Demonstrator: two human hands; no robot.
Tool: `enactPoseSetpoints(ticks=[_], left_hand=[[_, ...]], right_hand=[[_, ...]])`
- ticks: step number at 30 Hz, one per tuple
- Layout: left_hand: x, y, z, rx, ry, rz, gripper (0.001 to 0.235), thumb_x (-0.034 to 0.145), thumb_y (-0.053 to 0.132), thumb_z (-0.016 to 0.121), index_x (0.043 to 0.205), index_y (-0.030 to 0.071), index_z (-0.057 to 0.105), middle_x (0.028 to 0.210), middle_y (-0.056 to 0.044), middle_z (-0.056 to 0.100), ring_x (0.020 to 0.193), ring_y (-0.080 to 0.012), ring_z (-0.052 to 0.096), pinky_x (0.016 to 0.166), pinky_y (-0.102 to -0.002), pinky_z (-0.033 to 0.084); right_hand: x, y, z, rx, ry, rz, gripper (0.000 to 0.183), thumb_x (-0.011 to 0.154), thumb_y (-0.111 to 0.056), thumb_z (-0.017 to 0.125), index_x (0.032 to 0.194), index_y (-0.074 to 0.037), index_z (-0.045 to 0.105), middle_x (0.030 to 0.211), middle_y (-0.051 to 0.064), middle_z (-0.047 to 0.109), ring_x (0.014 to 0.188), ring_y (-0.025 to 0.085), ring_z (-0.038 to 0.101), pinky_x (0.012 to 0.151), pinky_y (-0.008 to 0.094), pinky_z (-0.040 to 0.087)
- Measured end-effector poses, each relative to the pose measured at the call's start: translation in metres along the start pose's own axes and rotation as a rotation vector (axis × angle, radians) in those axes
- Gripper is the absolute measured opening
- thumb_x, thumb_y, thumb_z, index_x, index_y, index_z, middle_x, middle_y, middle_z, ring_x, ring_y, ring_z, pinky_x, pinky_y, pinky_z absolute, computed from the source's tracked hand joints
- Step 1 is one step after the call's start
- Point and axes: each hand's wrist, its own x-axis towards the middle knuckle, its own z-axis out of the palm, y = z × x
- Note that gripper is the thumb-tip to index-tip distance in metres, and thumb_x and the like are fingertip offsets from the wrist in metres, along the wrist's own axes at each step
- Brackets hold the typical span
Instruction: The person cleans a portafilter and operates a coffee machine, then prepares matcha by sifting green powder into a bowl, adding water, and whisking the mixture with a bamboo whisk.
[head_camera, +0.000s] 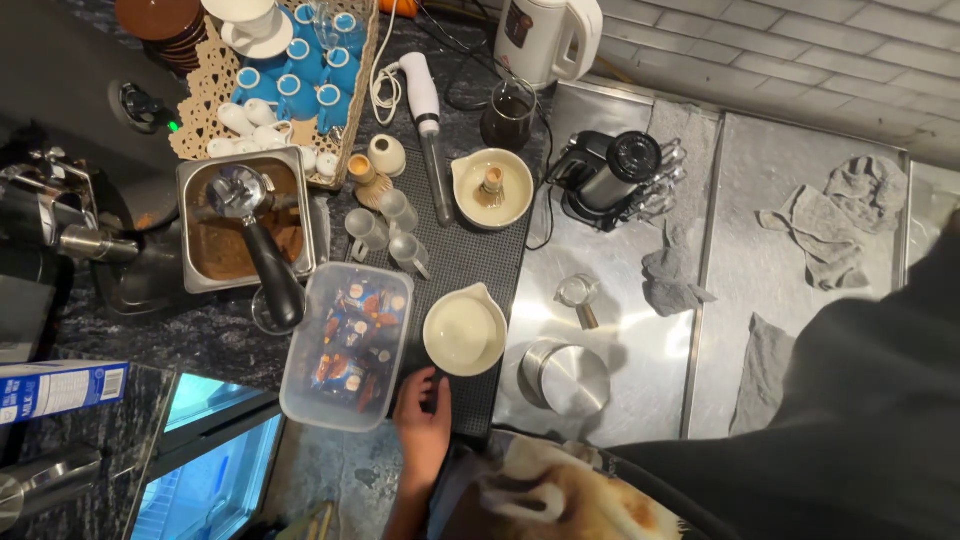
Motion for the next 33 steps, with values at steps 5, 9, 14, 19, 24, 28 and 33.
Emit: enactPoseSetpoints(ticks=[5, 9, 14, 19, 24, 28, 33], left_hand=[[0.003, -0.015, 0.019, -0.145, -0.029, -0.04, 0.048, 0.088, 0.013, 0.078, 0.13, -0.002, 0.061, 0.1, -0.02, 0.074, 0.085, -0.0344, 0.075, 0.067, -0.04, 0.062], [0.001, 0.0, 0.013, -0.098, -0.068, -0.008, 0.065, 0.089, 0.015, 0.077, 0.14, -0.012, 0.048, 0.1, -0.026, 0.073, 0.088, -0.0395, 0.074, 0.067, -0.045, 0.061], [-0.008, -0.017, 0.01, -0.109, -0.118, -0.101, 0.07, 0.09, 0.024, 0.077, 0.146, -0.006, 0.046, 0.099, -0.016, 0.076, 0.084, -0.0277, 0.076, 0.064, -0.034, 0.061], [-0.022, -0.036, 0.003, -0.129, -0.158, -0.113, 0.056, 0.091, 0.023, 0.076, 0.136, -0.002, 0.054, 0.098, -0.013, 0.076, 0.083, -0.0256, 0.076, 0.061, -0.033, 0.061], [-0.032, -0.039, -0.004, -0.179, -0.25, -0.157, 0.048, 0.091, 0.024, 0.077, 0.129, 0.001, 0.06, 0.1, -0.013, 0.076, 0.085, -0.0237, 0.076, 0.063, -0.03, 0.061], [-0.034, -0.043, -0.004, -0.19, -0.298, -0.176, 0.036, 0.09, 0.026, 0.08, 0.118, 0.005, 0.07, 0.099, -0.008, 0.078, 0.084, -0.0195, 0.077, 0.062, -0.027, 0.061], [-0.033, -0.039, 0.002, -0.222, -0.367, -0.245, 0.035, 0.091, 0.031, 0.078, 0.119, 0.01, 0.072, 0.102, -0.007, 0.079, 0.086, -0.019, 0.077, 0.066, -0.029, 0.061]], right_hand=[[0.126, 0.118, -0.076, 0.076, -0.008, 0.086, 0.027, 0.119, -0.024, 0.058, 0.115, -0.002, 0.074, 0.07, 0.011, 0.061, 0.057, 0.018, 0.061, 0.055, 0.028, 0.05], [0.087, 0.24, -0.038, 0.305, -0.155, 0.352, 0.023, 0.113, -0.021, 0.058, 0.113, -0.003, 0.074, 0.063, 0.009, 0.059, 0.05, 0.014, 0.057, 0.047, 0.023, 0.047], [-0.048, 0.244, 0.083, 0.709, -0.251, 0.802, 0.025, 0.104, -0.006, 0.052, 0.119, 0.004, 0.068, 0.062, 0.017, 0.064, 0.047, 0.02, 0.059, 0.047, 0.027, 0.052], [-0.095, 0.254, 0.144, 0.743, -0.101, 0.891, 0.024, 0.103, -0.001, 0.056, 0.12, 0.011, 0.069, 0.088, 0.021, 0.073, 0.058, 0.021, 0.067, 0.05, 0.031, 0.06], [-0.099, 0.258, 0.159, 0.679, -0.035, 0.873, 0.023, 0.104, -0.002, 0.056, 0.119, 0.011, 0.068, 0.087, 0.021, 0.072, 0.054, 0.021, 0.067, 0.044, 0.03, 0.059], [-0.097, 0.255, 0.164, 0.63, 0.013, 0.895, 0.021, 0.102, -0.003, 0.06, 0.114, 0.015, 0.057, 0.084, 0.025, 0.071, 0.047, 0.024, 0.066, 0.038, 0.032, 0.059], [-0.105, 0.267, 0.171, 0.625, 0.026, 0.87, 0.021, 0.102, -0.003, 0.062, 0.11, 0.013, 0.051, 0.087, 0.026, 0.071, 0.05, 0.027, 0.069, 0.037, 0.033, 0.059]])
